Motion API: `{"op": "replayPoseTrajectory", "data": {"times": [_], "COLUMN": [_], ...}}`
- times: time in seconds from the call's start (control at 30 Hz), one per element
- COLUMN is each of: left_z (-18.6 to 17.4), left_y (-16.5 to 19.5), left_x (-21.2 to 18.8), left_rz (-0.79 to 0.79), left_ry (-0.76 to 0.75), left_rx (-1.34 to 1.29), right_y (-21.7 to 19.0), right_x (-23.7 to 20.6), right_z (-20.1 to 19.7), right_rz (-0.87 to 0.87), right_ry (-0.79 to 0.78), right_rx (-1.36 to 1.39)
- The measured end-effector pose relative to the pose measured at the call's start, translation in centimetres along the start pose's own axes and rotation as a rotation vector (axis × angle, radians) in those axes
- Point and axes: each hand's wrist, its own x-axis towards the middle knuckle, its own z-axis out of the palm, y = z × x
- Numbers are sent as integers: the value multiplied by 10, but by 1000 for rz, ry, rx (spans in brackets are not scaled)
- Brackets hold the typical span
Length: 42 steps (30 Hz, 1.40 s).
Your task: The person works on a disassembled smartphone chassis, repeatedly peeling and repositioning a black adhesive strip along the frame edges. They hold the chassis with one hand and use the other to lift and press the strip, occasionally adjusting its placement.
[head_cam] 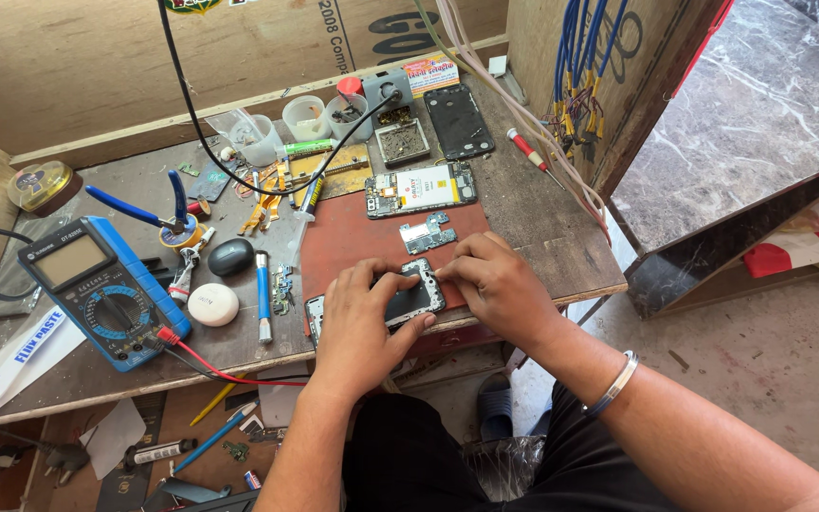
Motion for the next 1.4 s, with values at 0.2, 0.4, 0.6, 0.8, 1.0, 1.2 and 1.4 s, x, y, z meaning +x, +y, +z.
{"op": "replayPoseTrajectory", "data": {"times": [0.2, 0.4, 0.6, 0.8, 1.0, 1.2, 1.4], "left_z": [-1, -1, -1, 0, -1, -1, -2], "left_y": [0, -1, -1, -2, -2, -1, -1], "left_x": [0, 0, 0, 1, 0, 1, 1], "left_rz": [13, 7, 23, 24, 46, 9, 27], "left_ry": [11, -1, 7, 4, 23, -13, 5], "left_rx": [3, 13, 6, -1, 12, 7, 10], "right_y": [-1, -1, -2, -2, -1, -2, -1], "right_x": [0, 2, 1, 2, 2, 2, 3], "right_z": [0, 1, 0, 1, 1, 1, 1], "right_rz": [-10, -13, -17, -6, -12, -2, 3], "right_ry": [12, 6, 14, 6, 21, 8, 4], "right_rx": [-7, -16, 27, 15, 15, 22, 29]}}
